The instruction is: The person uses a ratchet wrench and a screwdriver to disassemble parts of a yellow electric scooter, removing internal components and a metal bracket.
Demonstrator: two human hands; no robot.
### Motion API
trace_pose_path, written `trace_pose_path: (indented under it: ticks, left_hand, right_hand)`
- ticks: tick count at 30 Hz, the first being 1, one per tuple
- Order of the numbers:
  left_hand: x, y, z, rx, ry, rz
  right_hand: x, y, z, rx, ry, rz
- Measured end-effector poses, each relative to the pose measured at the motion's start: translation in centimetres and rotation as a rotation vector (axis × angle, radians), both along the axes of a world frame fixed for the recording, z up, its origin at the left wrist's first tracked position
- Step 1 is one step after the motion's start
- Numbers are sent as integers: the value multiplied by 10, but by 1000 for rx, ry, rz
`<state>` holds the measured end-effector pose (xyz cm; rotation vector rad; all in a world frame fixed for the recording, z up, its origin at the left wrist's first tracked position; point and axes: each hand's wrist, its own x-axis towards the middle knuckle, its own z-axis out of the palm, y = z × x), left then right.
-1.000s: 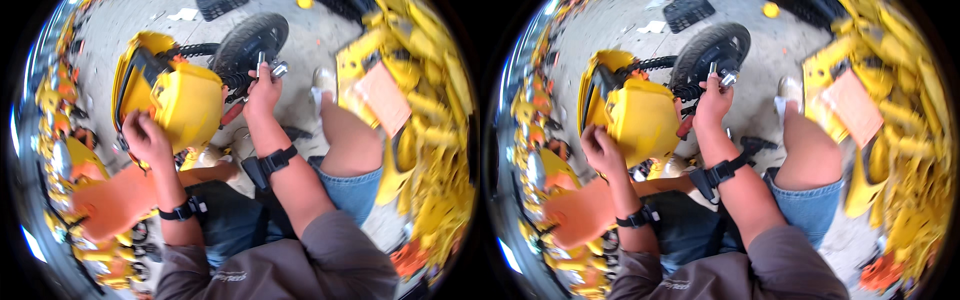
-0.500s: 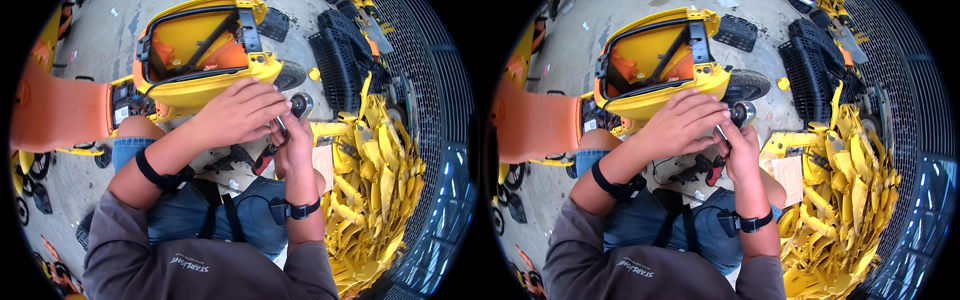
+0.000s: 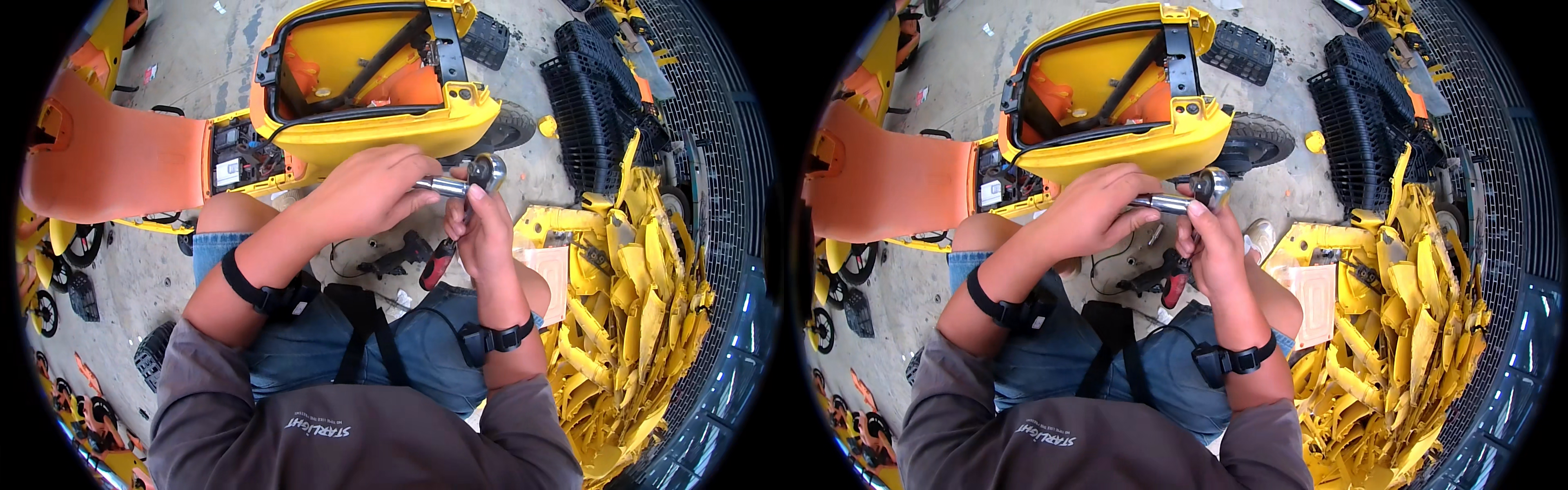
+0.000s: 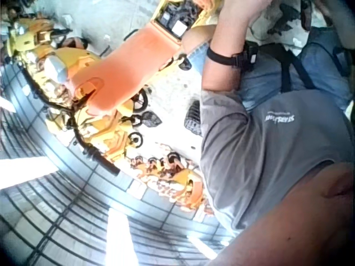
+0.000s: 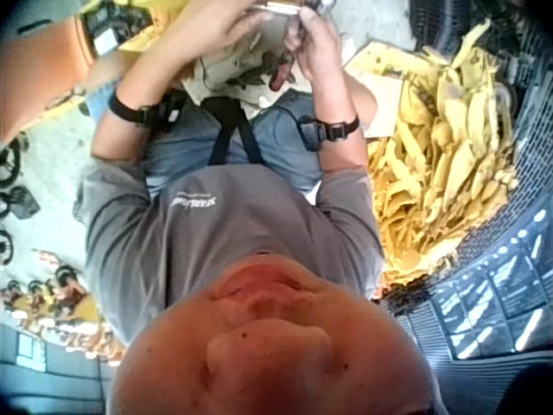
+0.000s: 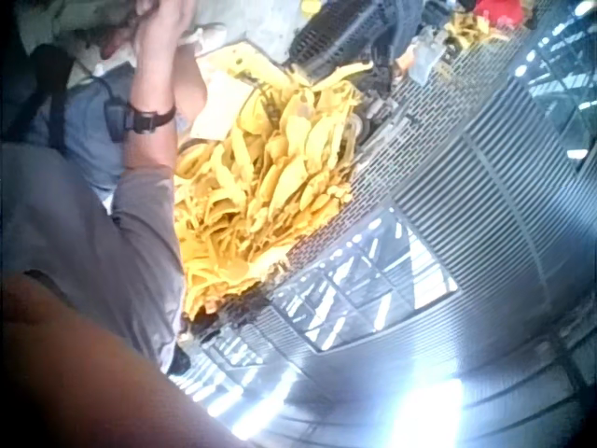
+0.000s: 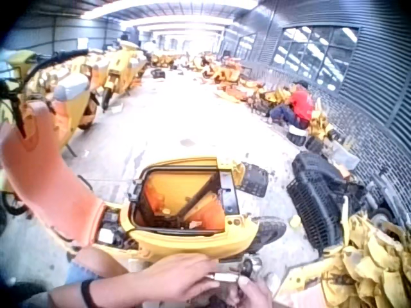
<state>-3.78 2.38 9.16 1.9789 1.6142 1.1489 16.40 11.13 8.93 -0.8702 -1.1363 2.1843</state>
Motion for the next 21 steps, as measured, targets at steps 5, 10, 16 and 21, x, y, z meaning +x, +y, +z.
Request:
trace_pose_path:
  ticks: [5,10,16,21]
  left_hand:
    - [0,0,1,-31,-65,63]
    - [11,7,-6,18,-103,36]
    - [26,11,-13,-36,-153,12]
    - [29,11,-17,-26,-194,14]
  right_hand:
    - [10,-1,2,231,-62,-129]
    - [21,1,-6,329,-176,-199]
    - [24,-8,-15,505,-361,-88]
    - [21,0,-20,604,-382,-104]
